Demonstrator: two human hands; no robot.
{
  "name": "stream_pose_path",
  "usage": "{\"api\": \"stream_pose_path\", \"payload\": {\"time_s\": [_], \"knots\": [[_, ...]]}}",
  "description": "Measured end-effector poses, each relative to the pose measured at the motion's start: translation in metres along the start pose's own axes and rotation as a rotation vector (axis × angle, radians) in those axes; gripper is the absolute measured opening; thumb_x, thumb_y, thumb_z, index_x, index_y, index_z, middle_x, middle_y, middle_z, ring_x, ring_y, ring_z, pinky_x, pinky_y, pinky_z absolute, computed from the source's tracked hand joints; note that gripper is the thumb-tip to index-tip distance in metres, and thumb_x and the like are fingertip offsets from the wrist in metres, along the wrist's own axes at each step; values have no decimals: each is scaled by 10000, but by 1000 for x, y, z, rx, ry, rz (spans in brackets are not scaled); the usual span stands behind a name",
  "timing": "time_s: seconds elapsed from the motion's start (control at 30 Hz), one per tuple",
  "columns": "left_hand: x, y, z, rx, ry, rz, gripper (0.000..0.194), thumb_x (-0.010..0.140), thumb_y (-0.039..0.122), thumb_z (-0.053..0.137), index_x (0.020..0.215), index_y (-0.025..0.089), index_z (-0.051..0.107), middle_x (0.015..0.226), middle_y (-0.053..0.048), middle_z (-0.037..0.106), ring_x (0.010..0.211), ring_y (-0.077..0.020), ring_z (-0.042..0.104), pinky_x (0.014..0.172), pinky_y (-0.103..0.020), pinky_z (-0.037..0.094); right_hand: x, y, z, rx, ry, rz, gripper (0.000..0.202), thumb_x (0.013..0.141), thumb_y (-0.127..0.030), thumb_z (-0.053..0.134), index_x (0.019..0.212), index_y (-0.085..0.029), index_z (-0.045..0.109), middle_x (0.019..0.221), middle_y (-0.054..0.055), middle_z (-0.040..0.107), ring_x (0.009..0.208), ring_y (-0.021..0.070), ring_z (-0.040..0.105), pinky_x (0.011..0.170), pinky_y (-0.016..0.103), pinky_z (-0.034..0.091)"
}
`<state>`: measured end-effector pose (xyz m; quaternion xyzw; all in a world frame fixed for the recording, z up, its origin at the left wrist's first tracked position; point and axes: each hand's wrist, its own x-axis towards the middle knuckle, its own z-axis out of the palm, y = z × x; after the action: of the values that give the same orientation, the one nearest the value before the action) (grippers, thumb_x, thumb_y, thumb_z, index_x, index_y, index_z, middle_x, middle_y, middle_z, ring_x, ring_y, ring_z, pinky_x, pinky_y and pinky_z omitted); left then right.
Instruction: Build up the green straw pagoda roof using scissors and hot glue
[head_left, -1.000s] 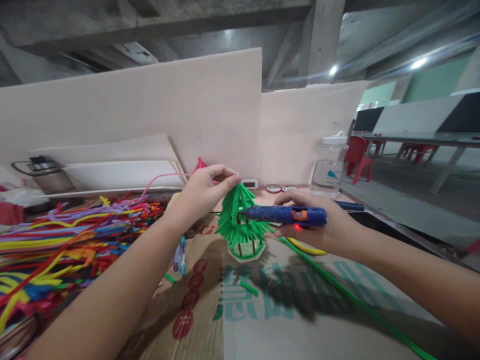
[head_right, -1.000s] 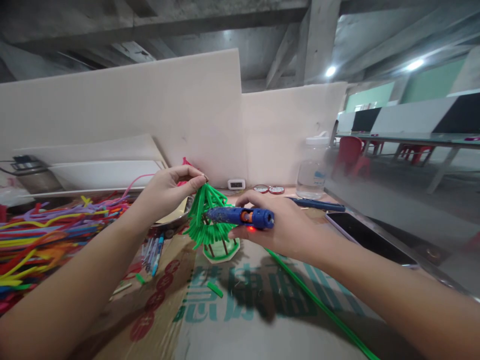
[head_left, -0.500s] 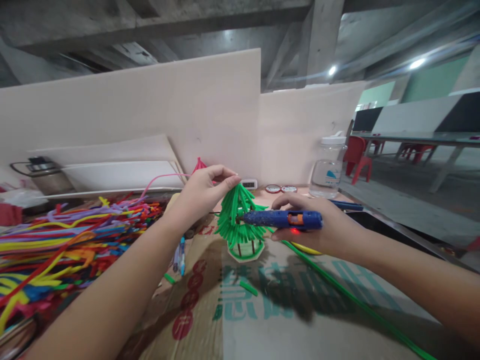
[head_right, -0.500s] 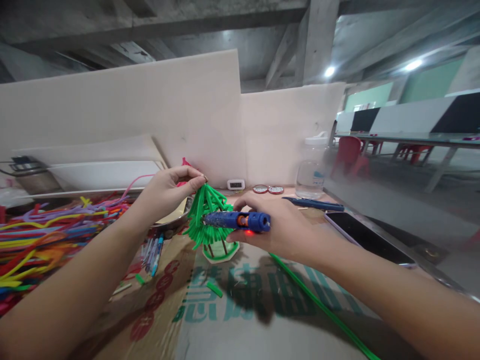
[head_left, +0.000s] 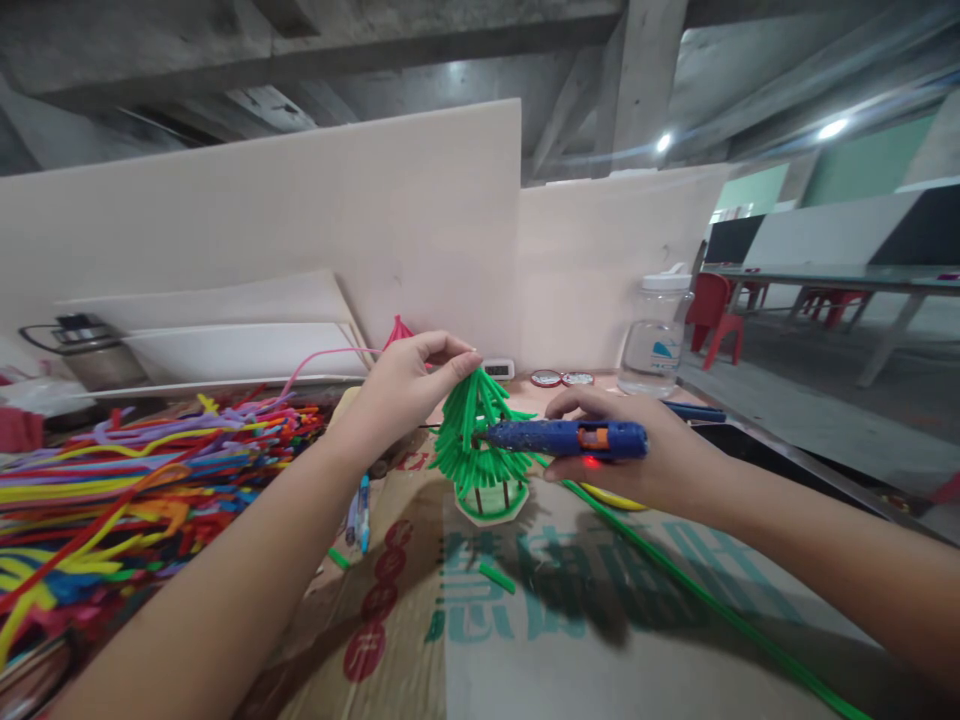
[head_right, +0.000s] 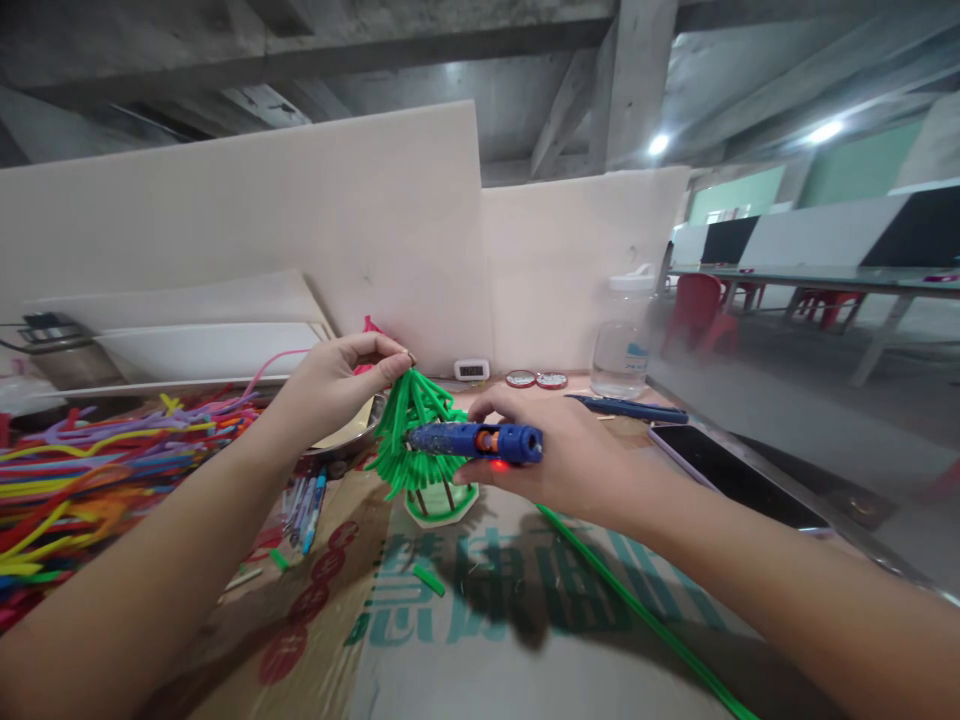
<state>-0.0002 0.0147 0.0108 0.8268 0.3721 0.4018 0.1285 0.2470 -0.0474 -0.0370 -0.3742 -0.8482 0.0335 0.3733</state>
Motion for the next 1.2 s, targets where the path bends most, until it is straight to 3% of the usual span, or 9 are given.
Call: {"api": "stream_pose_path", "payload": {"time_s": [0.37, 0.57, 0.63, 0.7, 0.8, 0.97, 1.2], "knots": [[0, 2, 1, -15, 9, -13, 265, 874, 417, 617, 822, 164, 676, 792, -18, 692, 731, -152, 620, 721, -270, 493, -1, 0, 0, 23, 40, 100, 331, 779, -474, 745, 1028, -277, 650, 934, 11, 723, 789, 194, 662, 695, 301, 490], [0, -2, 0, 9, 15, -21, 296, 890, 447, 601, 872, 164, 686, 846, -32, 708, 773, -161, 628, 745, -281, 488, 5, 0, -8, 207, 68, 198, 239, 807, -455, 705, 872, -242, 617, 676, -15, 663, 616, 173, 636, 547, 276, 480], [0, -5, -2, 26, 22, -27, 318, 890, 468, 600, 884, 164, 691, 854, -38, 711, 781, -165, 630, 746, -285, 483, 7, 11, -8, 299, 132, 220, 237, 843, -463, 662, 856, -238, 588, 659, -11, 662, 623, 180, 652, 571, 291, 513], [1, -8, -4, 24, 33, -22, 337, 884, 488, 603, 894, 164, 694, 857, -44, 714, 776, -166, 631, 730, -282, 481, 8, 28, -4, 309, 174, 216, 249, 898, -474, 590, 847, -231, 598, 733, 20, 699, 735, 195, 687, 706, 322, 548], [3, -12, -8, -4, 54, -10, 347, 870, 501, 612, 899, 166, 696, 850, -48, 715, 762, -167, 631, 697, -274, 483, 9, 61, 8, 202, 121, 283, 307, 950, -462, 495, 871, -216, 659, 885, 56, 740, 901, 199, 694, 860, 321, 516], [6, -13, -16, 1, 71, -42, 355, 847, 514, 615, 866, 170, 700, 808, -47, 700, 726, -172, 616, 642, -262, 462, 23, 109, 30, 29, 60, 531, 343, 784, -431, 712, 959, -136, 709, 894, 99, 758, 869, 250, 688, 765, 345, 517], [7, -12, -22, 91, 108, -132, 361, 827, 510, 611, 881, 165, 703, 754, -38, 680, 643, -161, 576, 570, -245, 423, 73, 144, 73, 85, -49, 571, 196, 857, -331, 664, 912, -153, 725, 914, 80, 763, 901, 214, 691, 776, 267, 502]]}}
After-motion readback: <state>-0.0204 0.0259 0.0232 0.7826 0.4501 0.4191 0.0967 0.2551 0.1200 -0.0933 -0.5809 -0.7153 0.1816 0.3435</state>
